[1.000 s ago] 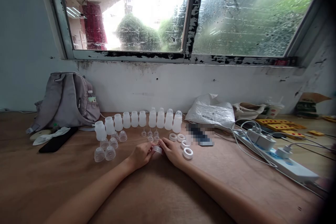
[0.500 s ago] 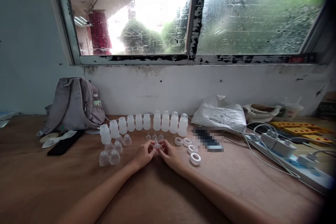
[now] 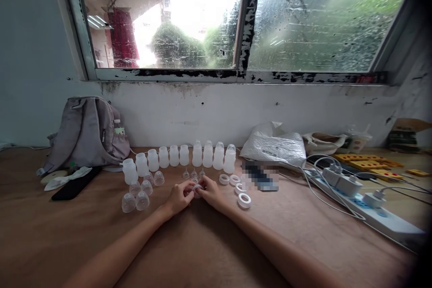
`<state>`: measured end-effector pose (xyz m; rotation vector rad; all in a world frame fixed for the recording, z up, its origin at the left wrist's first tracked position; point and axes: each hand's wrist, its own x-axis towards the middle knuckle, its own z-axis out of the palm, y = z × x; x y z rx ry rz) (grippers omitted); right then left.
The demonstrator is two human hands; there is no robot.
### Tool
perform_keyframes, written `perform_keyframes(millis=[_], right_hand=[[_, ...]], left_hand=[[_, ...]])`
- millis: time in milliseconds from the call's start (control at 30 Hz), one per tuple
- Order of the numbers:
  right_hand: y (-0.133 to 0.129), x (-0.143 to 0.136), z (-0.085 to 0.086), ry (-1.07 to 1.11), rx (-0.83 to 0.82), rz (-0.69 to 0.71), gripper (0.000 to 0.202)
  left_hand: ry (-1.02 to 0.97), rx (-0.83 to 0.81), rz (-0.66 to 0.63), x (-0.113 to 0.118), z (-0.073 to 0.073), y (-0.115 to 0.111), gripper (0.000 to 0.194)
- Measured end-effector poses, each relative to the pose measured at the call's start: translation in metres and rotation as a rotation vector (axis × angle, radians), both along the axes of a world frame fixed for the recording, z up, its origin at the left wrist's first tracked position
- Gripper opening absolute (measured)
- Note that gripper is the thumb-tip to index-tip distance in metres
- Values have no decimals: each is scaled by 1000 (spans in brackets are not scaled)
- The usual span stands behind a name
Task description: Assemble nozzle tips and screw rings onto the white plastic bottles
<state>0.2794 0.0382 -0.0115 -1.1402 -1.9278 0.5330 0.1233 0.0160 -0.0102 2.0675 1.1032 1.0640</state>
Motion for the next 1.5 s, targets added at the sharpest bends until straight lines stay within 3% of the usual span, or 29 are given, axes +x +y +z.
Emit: perform_keyframes(millis=[333,800,1033,1200,1333,1500], right_hand=[[4,4,-1,-21,-67,47,5],[4,7,-5,60,-79,49,10],[0,9,-2,203,-136,87,5],[-2,8,-2,217,-133,138,10],[-2,7,-4,213,-150,152,14],[-4,7,-1,201,-138,151,19]], left_hand=[[154,213,62,-2,0,-7,32],[217,290,44,-1,-4,-8,35],[155,240,94,1,2,-7,32],[65,163,133,0,1,0,29],[65,192,110,0,-3,5,35],[46,170,110,0,-3,5,25]])
